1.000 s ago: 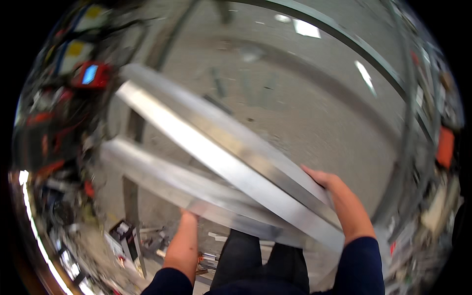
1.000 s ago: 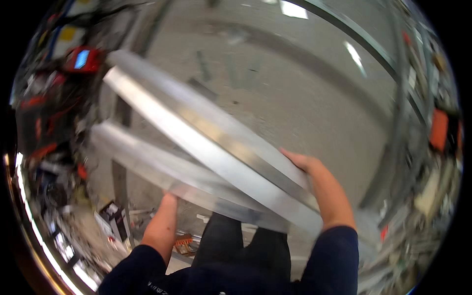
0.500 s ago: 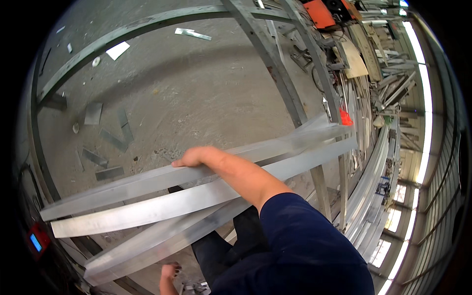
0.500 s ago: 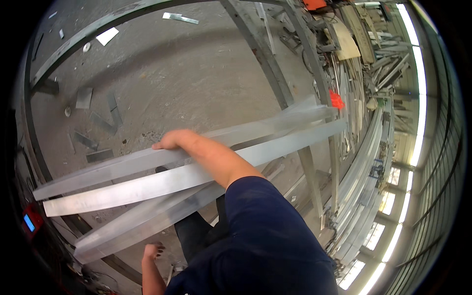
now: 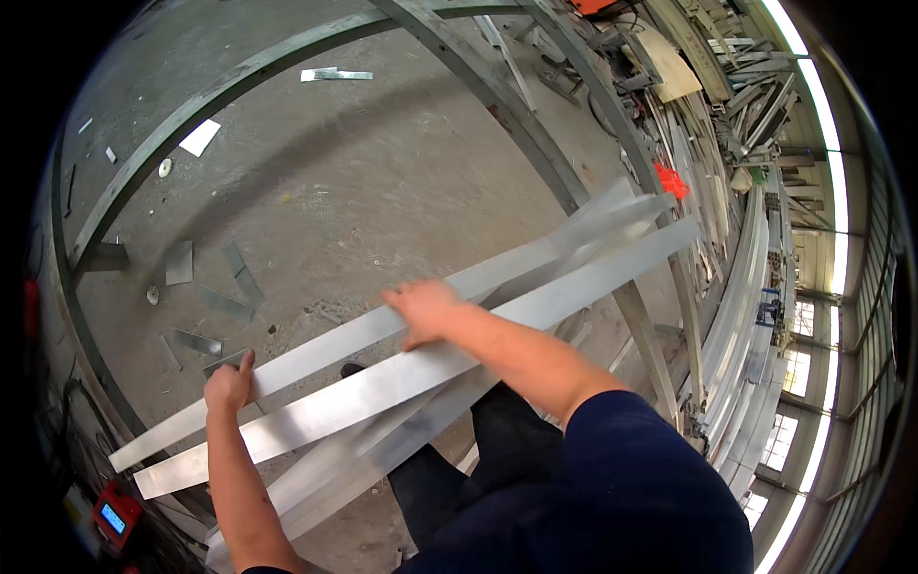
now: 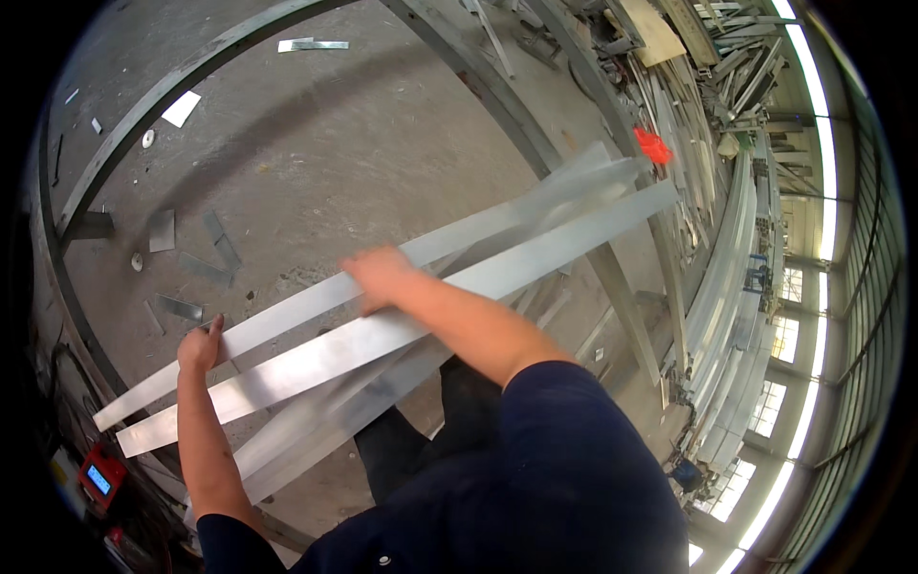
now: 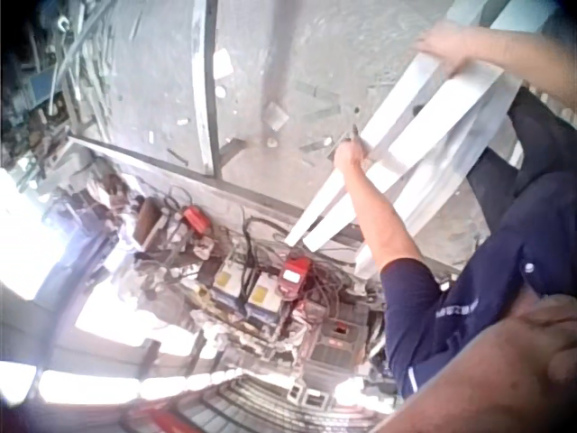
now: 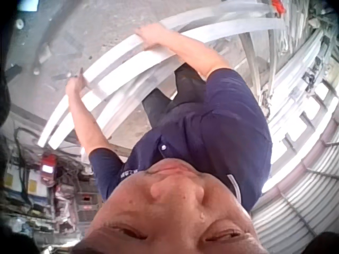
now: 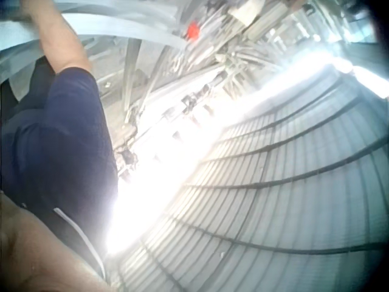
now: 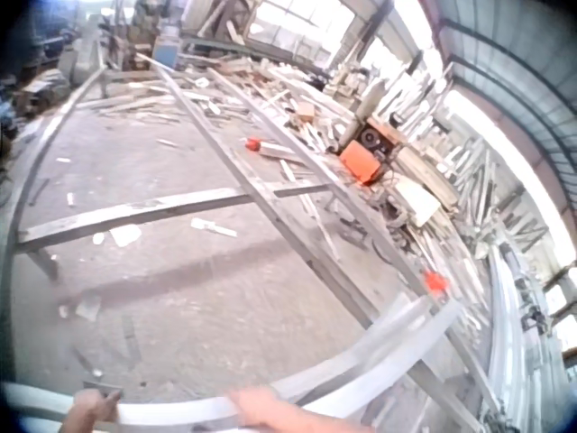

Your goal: The person picks up long, flat metal sheets from a stack in a workshop and carries them to a different location. The person handles the sheets by hand, moving them one at a time or in small groups, and places them on the floor or a rack.

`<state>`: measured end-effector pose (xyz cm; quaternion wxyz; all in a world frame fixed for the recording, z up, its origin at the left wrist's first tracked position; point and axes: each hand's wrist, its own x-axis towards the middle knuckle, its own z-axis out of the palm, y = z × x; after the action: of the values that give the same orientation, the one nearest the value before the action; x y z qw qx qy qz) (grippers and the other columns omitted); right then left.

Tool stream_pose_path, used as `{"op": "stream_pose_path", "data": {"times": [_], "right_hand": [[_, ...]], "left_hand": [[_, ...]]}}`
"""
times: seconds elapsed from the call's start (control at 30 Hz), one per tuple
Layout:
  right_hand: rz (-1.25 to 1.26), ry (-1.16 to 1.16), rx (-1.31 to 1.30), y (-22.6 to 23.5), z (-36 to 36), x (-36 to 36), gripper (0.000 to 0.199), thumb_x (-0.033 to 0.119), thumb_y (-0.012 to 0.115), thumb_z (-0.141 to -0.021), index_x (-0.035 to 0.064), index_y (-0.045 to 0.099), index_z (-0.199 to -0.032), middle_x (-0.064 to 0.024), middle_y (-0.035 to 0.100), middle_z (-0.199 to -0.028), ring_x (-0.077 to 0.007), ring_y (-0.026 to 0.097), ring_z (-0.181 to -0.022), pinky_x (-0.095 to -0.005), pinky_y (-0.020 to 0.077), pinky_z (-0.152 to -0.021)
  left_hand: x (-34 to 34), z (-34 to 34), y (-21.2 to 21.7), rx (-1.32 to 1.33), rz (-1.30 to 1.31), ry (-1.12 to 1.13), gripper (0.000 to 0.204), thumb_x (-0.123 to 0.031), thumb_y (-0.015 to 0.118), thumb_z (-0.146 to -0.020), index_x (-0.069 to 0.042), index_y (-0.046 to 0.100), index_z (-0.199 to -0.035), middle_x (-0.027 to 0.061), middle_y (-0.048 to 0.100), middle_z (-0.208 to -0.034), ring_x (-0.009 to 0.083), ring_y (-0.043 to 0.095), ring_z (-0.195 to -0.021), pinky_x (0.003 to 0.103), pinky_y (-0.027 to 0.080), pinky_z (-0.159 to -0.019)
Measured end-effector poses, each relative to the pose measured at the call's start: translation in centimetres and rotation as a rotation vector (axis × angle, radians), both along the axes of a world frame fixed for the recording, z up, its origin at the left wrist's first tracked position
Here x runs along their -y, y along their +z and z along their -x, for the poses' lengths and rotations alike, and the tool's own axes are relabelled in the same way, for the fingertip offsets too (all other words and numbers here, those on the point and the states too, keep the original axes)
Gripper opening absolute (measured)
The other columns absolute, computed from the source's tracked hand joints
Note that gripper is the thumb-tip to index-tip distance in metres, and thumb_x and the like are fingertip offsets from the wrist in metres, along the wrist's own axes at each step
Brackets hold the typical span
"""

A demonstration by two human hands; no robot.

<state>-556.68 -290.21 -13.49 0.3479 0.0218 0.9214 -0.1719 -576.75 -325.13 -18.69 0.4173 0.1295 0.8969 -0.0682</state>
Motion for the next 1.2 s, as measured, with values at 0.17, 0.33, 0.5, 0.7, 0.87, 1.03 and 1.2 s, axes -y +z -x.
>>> {"op": "stream_pose_path", "data": {"times": [0.17, 0.33, 0.5, 0.7, 0.87, 1.03, 1.2], "right_hand": [[-0.029, 0.048, 0.072, -1.1, -4.5, -4.2, 0.077, 0.067, 0.061, -0.080, 0.0061, 0.056, -0.127, -0.0157, 0.062, -0.119, -0.0320, 0.058, -0.113, -0.0437, 0.0430, -0.099], [0.080, -0.143, -0.034, -4.9, -5.8, -4.8, 0.068, 0.061, 0.039, -0.096, 0.0038, 0.057, -0.127, -0.0150, 0.059, -0.124, -0.0311, 0.052, -0.121, -0.0431, 0.0310, -0.112], [0.015, -0.174, -0.135, -6.4, -7.8, -4.8, 0.069, 0.058, 0.042, -0.095, 0.0019, 0.050, -0.134, -0.0164, 0.048, -0.140, -0.0320, 0.039, -0.136, -0.0428, 0.0198, -0.120], [0.031, -0.421, -0.414, -1.8, -12.7, -2.5, 0.065, 0.048, 0.055, -0.093, -0.0002, 0.047, -0.136, -0.0190, 0.045, -0.141, -0.0362, 0.038, -0.135, -0.0452, 0.0270, -0.116], [0.042, -0.629, -0.301, 5.8, -25.0, -2.4, 0.059, 0.040, 0.062, -0.091, -0.0019, 0.050, -0.131, -0.0223, 0.049, -0.136, -0.0398, 0.046, -0.126, -0.0453, 0.0384, -0.106], [-0.086, -0.998, 0.047, 7.1, -39.9, -3.1, 0.066, 0.055, 0.059, -0.089, -0.0007, 0.059, -0.124, -0.0274, 0.056, -0.127, -0.0434, 0.051, -0.120, -0.0455, 0.0419, -0.103], [0.194, -1.105, 0.300, 4.1, -50.1, -6.1, 0.074, 0.065, 0.054, -0.086, -0.0026, 0.066, -0.115, -0.0244, 0.064, -0.118, -0.0384, 0.060, -0.112, -0.0431, 0.0469, -0.097]], "left_hand": [[3.3, -5.6, -2.4, 0.011, -0.004, -0.033, 0.083, -0.068, 0.031, -0.094, 0.004, 0.073, -0.090, 0.0296, 0.067, -0.096, 0.0437, 0.064, -0.098, 0.049, 0.048, -0.087], [6.9, -10.6, -3.6, 0.025, -0.041, 0.052, 0.071, -0.061, 0.039, -0.095, 0.002, 0.071, -0.094, 0.0275, 0.067, -0.098, 0.0437, 0.063, -0.096, 0.049, 0.048, -0.086], [7.7, -13.2, -4.6, -0.112, -0.185, -0.009, 0.056, -0.052, 0.045, -0.096, -0.001, 0.066, -0.108, 0.0227, 0.063, -0.113, 0.0410, 0.055, -0.109, 0.049, 0.039, -0.098], [6.0, -13.4, -7.0, -0.134, -0.174, 0.109, 0.064, -0.056, 0.045, -0.095, -0.007, 0.054, -0.134, 0.0170, 0.045, -0.145, 0.0341, 0.035, -0.138, 0.051, 0.021, -0.115], [2.5, -13.8, -4.3, -0.056, -0.046, -0.002, 0.076, -0.062, 0.050, -0.090, -0.002, 0.052, -0.135, 0.0196, 0.048, -0.143, 0.0345, 0.037, -0.138, 0.052, 0.017, -0.118], [-1.0, -13.6, 0.5, -0.022, -0.273, 0.067, 0.067, -0.054, 0.061, -0.088, 0.003, 0.059, -0.125, 0.0265, 0.064, -0.118, 0.0397, 0.060, -0.114, 0.043, 0.047, -0.097], [-1.9, -20.3, 6.8, 0.044, -0.471, 0.348, 0.059, -0.046, 0.064, -0.088, 0.005, 0.062, -0.119, 0.0255, 0.066, -0.115, 0.0353, 0.063, -0.111, 0.040, 0.048, -0.096]]}}
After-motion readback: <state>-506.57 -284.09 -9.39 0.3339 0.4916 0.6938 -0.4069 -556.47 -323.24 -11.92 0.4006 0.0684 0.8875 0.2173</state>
